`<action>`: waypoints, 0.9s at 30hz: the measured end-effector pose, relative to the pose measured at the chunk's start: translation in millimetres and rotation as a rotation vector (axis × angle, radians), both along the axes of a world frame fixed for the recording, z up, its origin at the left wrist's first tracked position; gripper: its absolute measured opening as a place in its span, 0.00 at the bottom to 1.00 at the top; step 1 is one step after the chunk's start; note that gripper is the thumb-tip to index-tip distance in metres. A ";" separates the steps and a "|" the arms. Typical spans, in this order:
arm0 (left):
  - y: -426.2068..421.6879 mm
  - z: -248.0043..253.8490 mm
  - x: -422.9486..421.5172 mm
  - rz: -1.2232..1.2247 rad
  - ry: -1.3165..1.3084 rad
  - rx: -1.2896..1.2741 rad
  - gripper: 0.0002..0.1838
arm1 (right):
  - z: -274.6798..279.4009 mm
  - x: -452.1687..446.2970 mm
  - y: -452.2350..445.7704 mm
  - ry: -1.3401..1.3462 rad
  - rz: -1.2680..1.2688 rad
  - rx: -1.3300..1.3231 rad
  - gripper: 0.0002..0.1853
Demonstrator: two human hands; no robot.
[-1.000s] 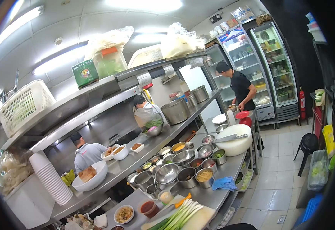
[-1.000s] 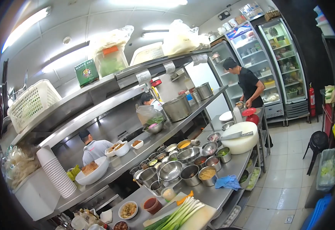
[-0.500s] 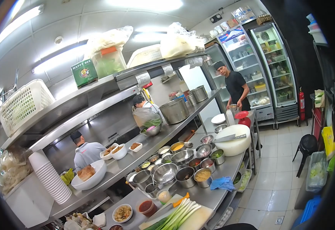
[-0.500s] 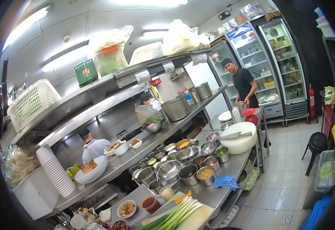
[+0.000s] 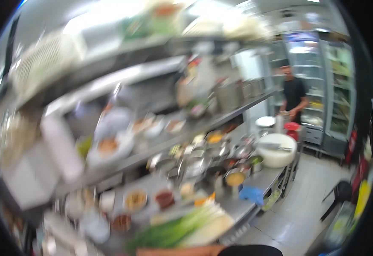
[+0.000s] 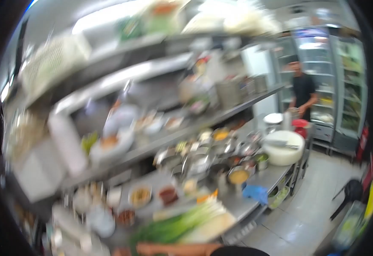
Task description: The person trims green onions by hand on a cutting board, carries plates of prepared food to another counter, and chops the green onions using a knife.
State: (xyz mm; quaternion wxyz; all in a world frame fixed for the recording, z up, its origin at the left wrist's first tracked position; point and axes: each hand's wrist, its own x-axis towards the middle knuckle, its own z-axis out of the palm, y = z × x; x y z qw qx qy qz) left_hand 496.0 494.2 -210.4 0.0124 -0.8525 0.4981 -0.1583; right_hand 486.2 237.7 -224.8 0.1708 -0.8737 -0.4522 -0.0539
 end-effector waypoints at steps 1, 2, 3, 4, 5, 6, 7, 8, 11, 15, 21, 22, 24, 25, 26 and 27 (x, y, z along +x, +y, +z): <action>6.0 -0.5 8.9 -0.026 -0.215 0.005 0.17 | -9.9 -8.9 5.1 -0.066 0.035 0.051 0.08; 4.6 12.7 4.6 0.019 -0.270 -0.045 0.17 | 32.3 -35.6 -18.5 -0.040 0.013 0.158 0.05; 11.5 21.2 -5.5 0.015 -0.097 -0.164 0.16 | 70.4 -56.0 -33.6 0.041 0.070 0.295 0.05; -10.7 67.5 -41.2 0.263 0.310 -0.414 0.15 | 83.8 -60.5 -35.4 0.047 0.042 0.303 0.05; -19.9 89.2 -51.2 0.192 0.059 -0.489 0.13 | 85.3 -58.5 -35.6 0.095 -0.019 0.335 0.05; -33.7 133.9 -69.5 0.442 0.456 -0.550 0.13 | 53.6 -40.0 -32.9 0.123 0.051 0.468 0.07; -38.8 148.5 -76.0 0.479 0.598 -0.574 0.14 | 79.4 -56.0 -42.2 0.445 -0.025 0.501 0.10; -42.4 161.5 -81.5 0.509 0.589 -0.574 0.18 | 95.9 -60.0 -37.9 0.750 -0.226 0.507 0.14; -48.5 159.2 -83.2 0.434 0.627 -0.593 0.18 | 103.4 -68.2 -32.5 0.653 -0.197 0.506 0.11; -81.1 158.0 -87.6 0.320 0.629 -0.258 0.15 | 91.4 -71.2 -33.6 0.406 -0.164 0.490 0.11; -92.6 145.3 -86.3 0.292 0.615 -0.127 0.10 | 98.0 -76.3 -32.4 0.410 -0.190 0.458 0.09; -91.3 144.0 -87.4 0.295 0.616 -0.143 0.09 | 96.0 -77.4 -29.6 0.383 -0.193 0.472 0.09; -88.4 138.8 -87.5 0.267 0.595 -0.158 0.09 | 92.9 -78.5 -25.8 0.374 -0.214 0.487 0.08; -89.5 137.0 -84.9 0.243 0.583 -0.166 0.09 | 92.7 -78.3 -26.7 0.365 -0.232 0.493 0.08; -91.8 135.5 -82.3 0.268 0.572 -0.178 0.09 | 90.0 -77.7 -27.3 0.317 -0.218 0.527 0.08; -93.7 132.2 -81.7 0.281 0.563 -0.187 0.08 | 85.0 -77.8 -25.1 0.265 -0.216 0.560 0.07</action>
